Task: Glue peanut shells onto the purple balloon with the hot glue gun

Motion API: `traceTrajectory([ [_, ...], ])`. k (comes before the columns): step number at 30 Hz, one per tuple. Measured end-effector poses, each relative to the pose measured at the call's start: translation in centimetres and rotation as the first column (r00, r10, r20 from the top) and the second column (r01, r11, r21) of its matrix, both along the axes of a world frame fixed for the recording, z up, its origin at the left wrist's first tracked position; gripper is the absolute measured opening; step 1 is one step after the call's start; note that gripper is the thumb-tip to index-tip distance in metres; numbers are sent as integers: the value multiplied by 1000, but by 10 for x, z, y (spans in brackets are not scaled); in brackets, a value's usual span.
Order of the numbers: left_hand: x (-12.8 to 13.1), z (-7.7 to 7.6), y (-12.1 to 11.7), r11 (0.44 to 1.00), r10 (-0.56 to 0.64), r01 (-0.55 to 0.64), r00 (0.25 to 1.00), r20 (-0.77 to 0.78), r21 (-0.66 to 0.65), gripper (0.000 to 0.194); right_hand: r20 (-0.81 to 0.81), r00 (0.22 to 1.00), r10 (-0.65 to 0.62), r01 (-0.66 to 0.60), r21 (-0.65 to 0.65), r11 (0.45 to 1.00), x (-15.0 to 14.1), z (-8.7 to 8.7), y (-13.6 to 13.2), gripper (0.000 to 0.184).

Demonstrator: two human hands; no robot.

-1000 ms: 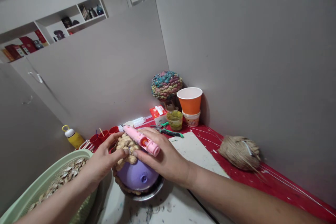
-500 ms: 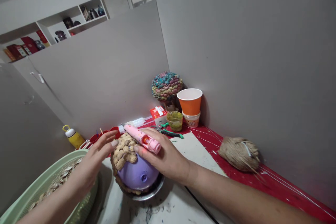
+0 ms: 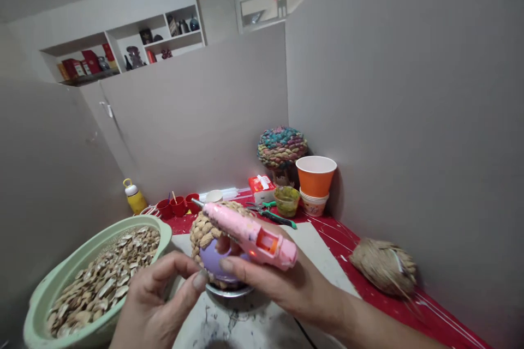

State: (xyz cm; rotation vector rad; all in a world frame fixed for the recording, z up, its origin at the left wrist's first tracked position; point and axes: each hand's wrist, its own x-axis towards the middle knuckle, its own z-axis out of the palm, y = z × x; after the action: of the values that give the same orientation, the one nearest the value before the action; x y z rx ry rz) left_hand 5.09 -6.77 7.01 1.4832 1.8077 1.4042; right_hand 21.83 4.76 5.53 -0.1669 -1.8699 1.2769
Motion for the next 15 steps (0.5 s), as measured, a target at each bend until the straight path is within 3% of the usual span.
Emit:
traceTrajectory([
  [3,0,-8,-1,1000,-20,20,1000,3,17,32,71,997,28,-33,73,997,-1,0,-8,9],
  [10,-1,-27,-9,996,-81,84,989,121,-24,36,95,995,40,-49,87,995,-4,-3,-18,12],
  [15,4,-31,-6,988,-152,156,950,274,7,42,110,993,36,-43,66,997,-6,-8,-19,11],
])
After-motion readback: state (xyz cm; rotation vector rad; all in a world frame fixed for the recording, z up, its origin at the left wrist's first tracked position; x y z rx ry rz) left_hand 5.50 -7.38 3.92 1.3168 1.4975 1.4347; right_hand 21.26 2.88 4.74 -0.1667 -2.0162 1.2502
